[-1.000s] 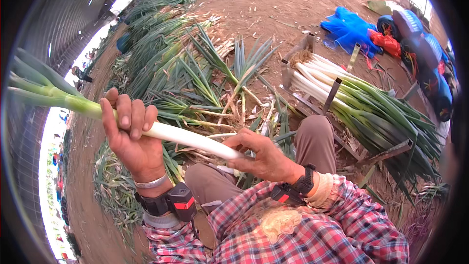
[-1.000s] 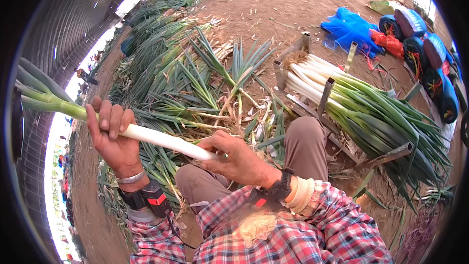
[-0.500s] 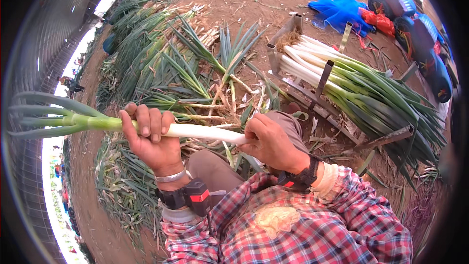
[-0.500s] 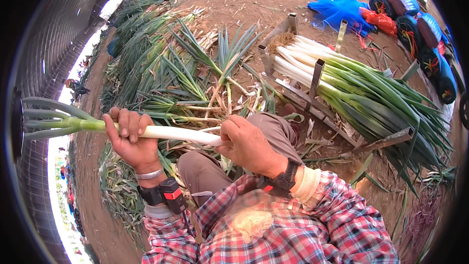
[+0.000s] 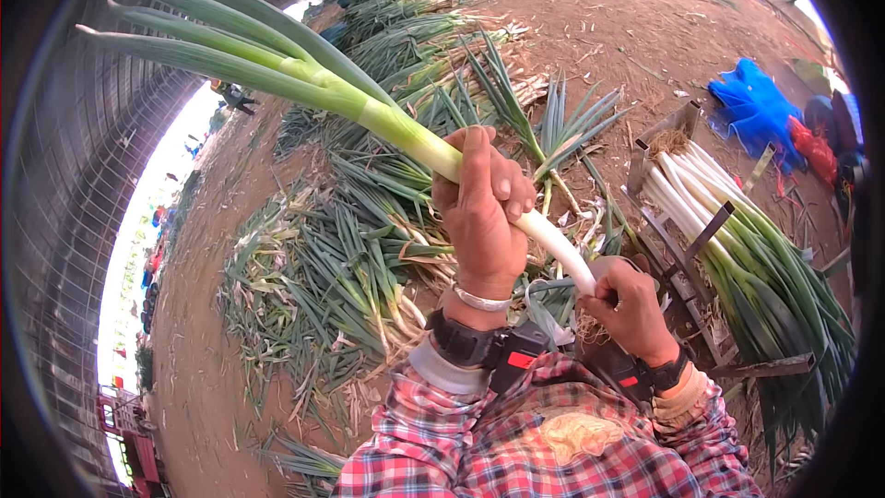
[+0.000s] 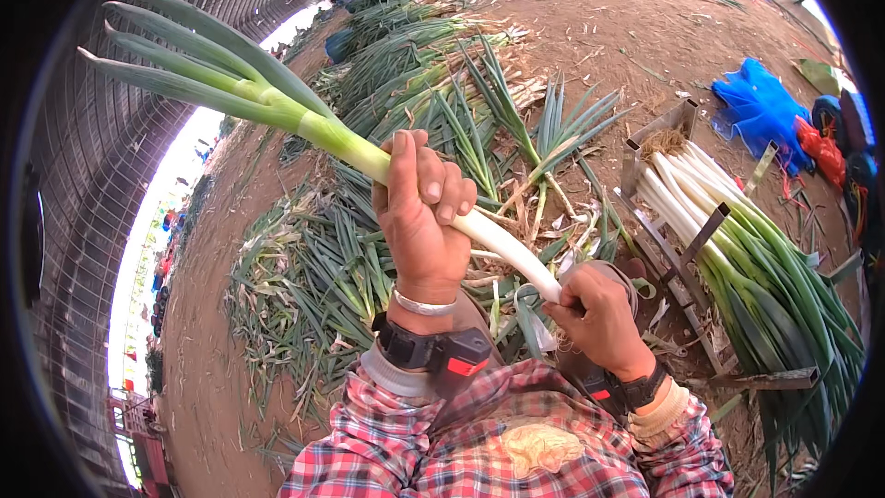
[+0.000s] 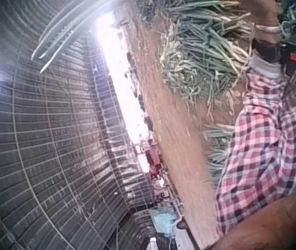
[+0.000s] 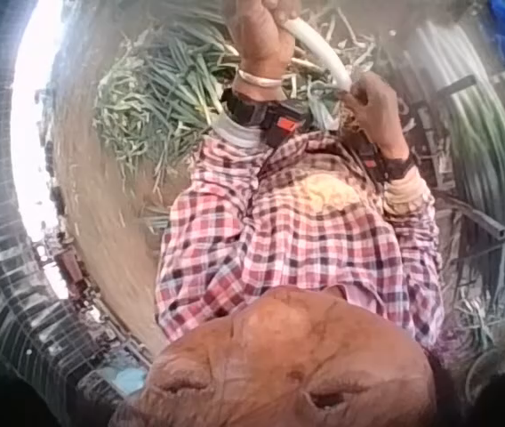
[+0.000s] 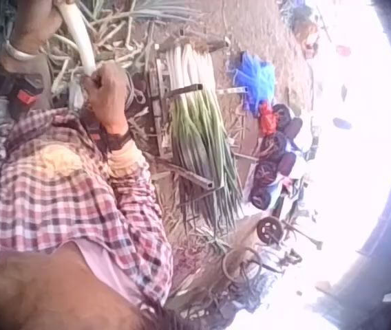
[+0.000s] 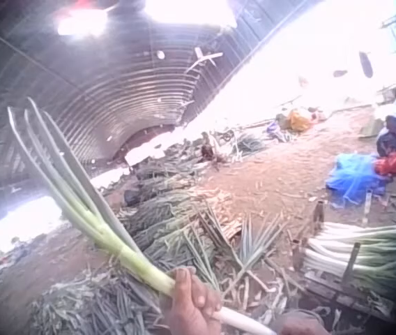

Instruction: Cleaning and trimming green onions before placing them into a sorting rack.

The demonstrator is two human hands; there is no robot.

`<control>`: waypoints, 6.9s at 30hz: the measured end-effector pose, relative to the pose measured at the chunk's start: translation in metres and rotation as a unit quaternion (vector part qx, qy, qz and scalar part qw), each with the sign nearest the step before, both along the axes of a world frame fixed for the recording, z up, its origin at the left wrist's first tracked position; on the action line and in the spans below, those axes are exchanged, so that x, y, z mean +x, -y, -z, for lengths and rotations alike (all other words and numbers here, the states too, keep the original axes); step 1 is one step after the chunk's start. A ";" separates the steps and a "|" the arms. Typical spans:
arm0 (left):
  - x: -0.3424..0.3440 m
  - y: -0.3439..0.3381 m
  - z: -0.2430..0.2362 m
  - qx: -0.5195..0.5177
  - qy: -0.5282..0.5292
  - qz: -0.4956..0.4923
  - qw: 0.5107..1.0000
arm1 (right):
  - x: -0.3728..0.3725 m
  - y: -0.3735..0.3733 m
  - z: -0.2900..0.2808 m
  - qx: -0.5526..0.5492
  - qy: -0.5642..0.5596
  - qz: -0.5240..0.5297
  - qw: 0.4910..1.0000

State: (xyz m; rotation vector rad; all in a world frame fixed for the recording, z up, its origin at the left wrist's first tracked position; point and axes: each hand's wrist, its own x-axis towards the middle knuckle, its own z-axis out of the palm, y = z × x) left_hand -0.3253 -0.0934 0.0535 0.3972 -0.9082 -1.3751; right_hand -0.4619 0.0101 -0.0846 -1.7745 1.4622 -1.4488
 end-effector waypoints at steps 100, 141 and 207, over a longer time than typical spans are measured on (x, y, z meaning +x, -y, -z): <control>0.111 -0.019 0.035 -0.063 -0.002 0.056 0.996 | -0.017 -0.037 0.067 -0.052 -0.261 0.009 0.964; 0.188 -0.006 -0.117 -0.249 0.044 0.041 0.967 | -0.100 -0.051 0.074 0.128 -0.300 0.071 0.943; -0.394 0.164 0.349 -0.482 0.670 0.186 0.533 | -0.445 -0.083 0.074 0.492 -0.279 0.277 0.776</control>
